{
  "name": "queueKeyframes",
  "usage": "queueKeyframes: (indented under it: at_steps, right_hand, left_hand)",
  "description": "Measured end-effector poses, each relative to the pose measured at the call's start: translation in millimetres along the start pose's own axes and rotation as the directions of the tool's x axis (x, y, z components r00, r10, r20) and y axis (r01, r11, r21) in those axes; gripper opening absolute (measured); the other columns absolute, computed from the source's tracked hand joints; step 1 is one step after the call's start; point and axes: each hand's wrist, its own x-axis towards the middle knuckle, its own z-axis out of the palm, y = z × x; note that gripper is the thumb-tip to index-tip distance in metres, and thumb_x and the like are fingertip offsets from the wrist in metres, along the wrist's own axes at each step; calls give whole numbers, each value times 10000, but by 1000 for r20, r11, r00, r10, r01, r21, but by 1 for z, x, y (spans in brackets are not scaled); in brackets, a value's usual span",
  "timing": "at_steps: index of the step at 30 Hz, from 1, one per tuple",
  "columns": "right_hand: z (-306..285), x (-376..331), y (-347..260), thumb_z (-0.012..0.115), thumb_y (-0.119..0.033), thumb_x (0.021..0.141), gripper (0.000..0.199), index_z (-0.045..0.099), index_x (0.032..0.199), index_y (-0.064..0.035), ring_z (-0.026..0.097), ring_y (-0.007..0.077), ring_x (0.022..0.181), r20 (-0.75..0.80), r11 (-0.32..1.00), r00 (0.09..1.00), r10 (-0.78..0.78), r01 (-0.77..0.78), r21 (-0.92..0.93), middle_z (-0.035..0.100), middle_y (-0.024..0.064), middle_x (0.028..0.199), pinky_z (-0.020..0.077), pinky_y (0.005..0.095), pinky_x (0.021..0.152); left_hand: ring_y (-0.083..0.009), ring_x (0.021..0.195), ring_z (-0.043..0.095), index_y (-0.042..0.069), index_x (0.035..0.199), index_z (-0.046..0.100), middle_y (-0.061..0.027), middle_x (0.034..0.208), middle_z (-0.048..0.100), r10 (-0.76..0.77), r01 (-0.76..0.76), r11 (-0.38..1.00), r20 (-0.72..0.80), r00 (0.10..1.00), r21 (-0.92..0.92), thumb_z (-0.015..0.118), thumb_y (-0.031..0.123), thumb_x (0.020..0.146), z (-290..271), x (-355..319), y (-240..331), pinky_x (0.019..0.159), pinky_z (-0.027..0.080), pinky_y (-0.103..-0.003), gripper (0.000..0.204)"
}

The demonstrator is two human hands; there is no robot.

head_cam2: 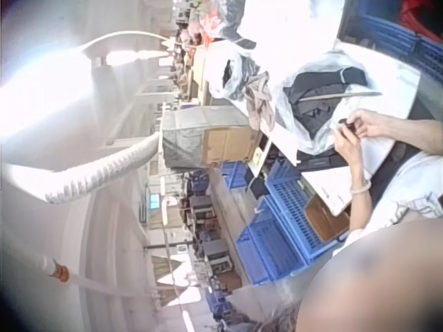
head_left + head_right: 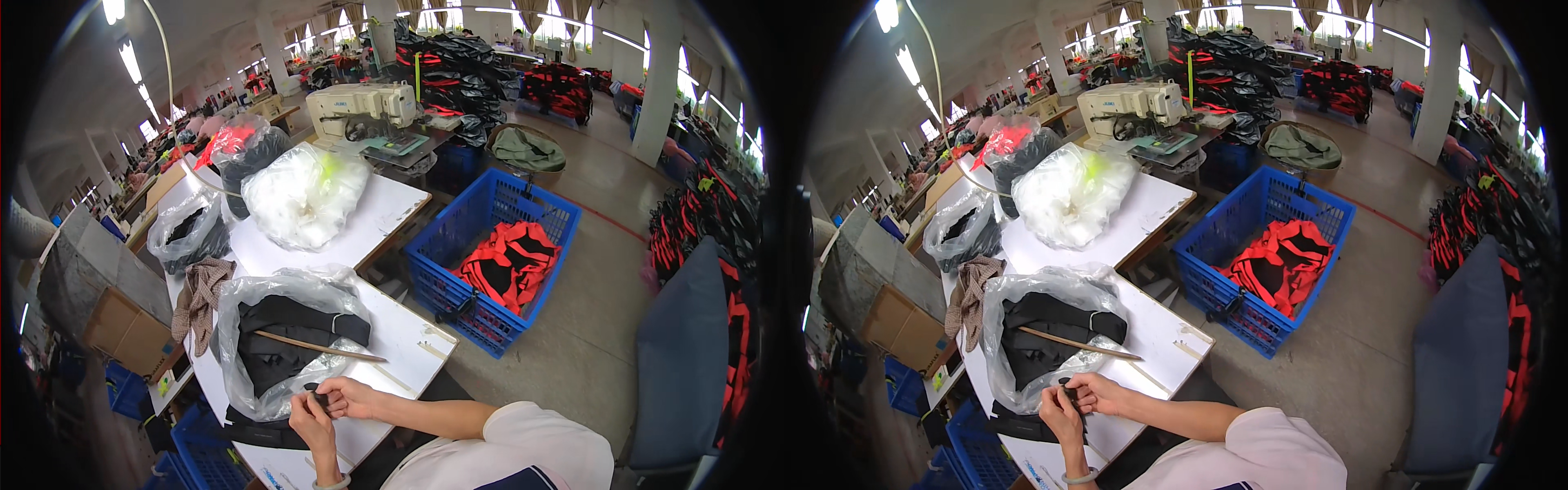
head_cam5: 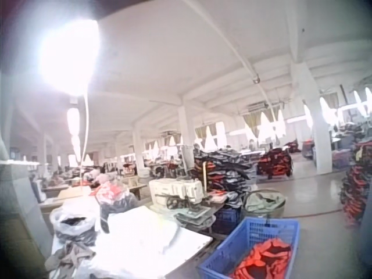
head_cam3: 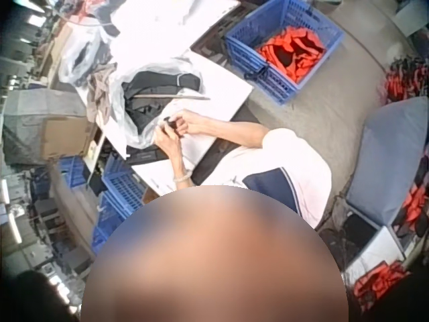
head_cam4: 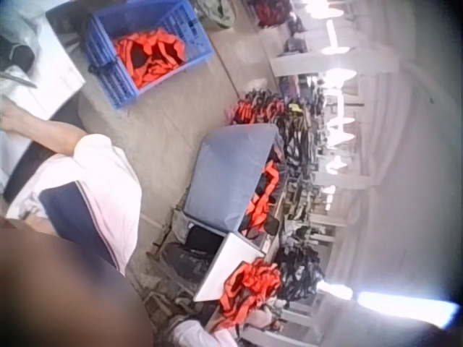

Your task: Turning black fabric straps right-side out using a wooden stick tool on a manufacturing workbench.

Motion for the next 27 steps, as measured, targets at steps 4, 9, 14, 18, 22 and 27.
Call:
queueKeyframes:
  at_steps: [4, 9, 14, 18, 22, 27]
  right_hand:
    - [12, 2, -15, 610, -159, 841, 200, 559, 675, -61, 400, 69, 497, 13, 810, 962, -273, 238, -536, 443, -29, 546, 292, 228, 459]
    - [29, 0, -23, 568, -145, 835, 162, 607, 822, 12, 601, 276, 680, 597, -398, 441, -670, 466, -790, 595, 136, 775, 466, 350, 581]
    - [40, -4, -10, 566, 15, 768, 299, 515, 1060, 52, 598, 359, 860, 485, -346, 444, -754, 360, -867, 594, 207, 918, 497, 419, 725]
    - [31, 0, -8, 535, 45, 809, 347, 479, 1151, 27, 633, 335, 828, 533, -428, 344, -773, 337, -838, 601, 196, 940, 522, 380, 690]
    - [30, -1, -10, 537, 48, 822, 331, 491, 1148, 13, 640, 297, 805, 463, -323, 336, -820, 397, -859, 600, 183, 918, 524, 349, 671]
    - [44, -1, -8, 535, 32, 810, 413, 448, 1214, 21, 615, 322, 834, 485, -308, 364, -795, 448, -840, 591, 194, 907, 507, 376, 722]
  left_hand:
    - [-132, 570, 541, -53, 839, 528, -103, 689, 585, -175, 177, 957, 31, 984, -230, 517, 60, 891, 4, -4, 3, 534, 436, -270, 126]
    - [-117, 636, 523, -49, 893, 541, -76, 774, 569, -268, 199, 944, -255, 929, -264, 504, 67, 912, 13, 11, 16, 564, 447, -258, 124]
    - [-101, 720, 471, -37, 929, 546, -38, 848, 531, -307, 171, 879, -254, 917, -445, 502, 61, 910, 30, 9, 21, 570, 385, -237, 109]
    - [-49, 700, 455, 3, 939, 544, 7, 804, 520, -422, 258, 699, -94, 902, -667, 512, 70, 913, 35, 6, 9, 584, 374, -195, 78]
    - [-61, 711, 471, 29, 907, 527, -6, 821, 533, -476, 403, 425, 179, 861, -811, 518, 66, 910, 19, 13, 14, 570, 383, -186, 39]
    - [-89, 755, 529, 27, 879, 507, -42, 866, 575, -443, 464, 102, 377, 813, -880, 518, 77, 918, 0, 25, 32, 545, 418, -181, 65]
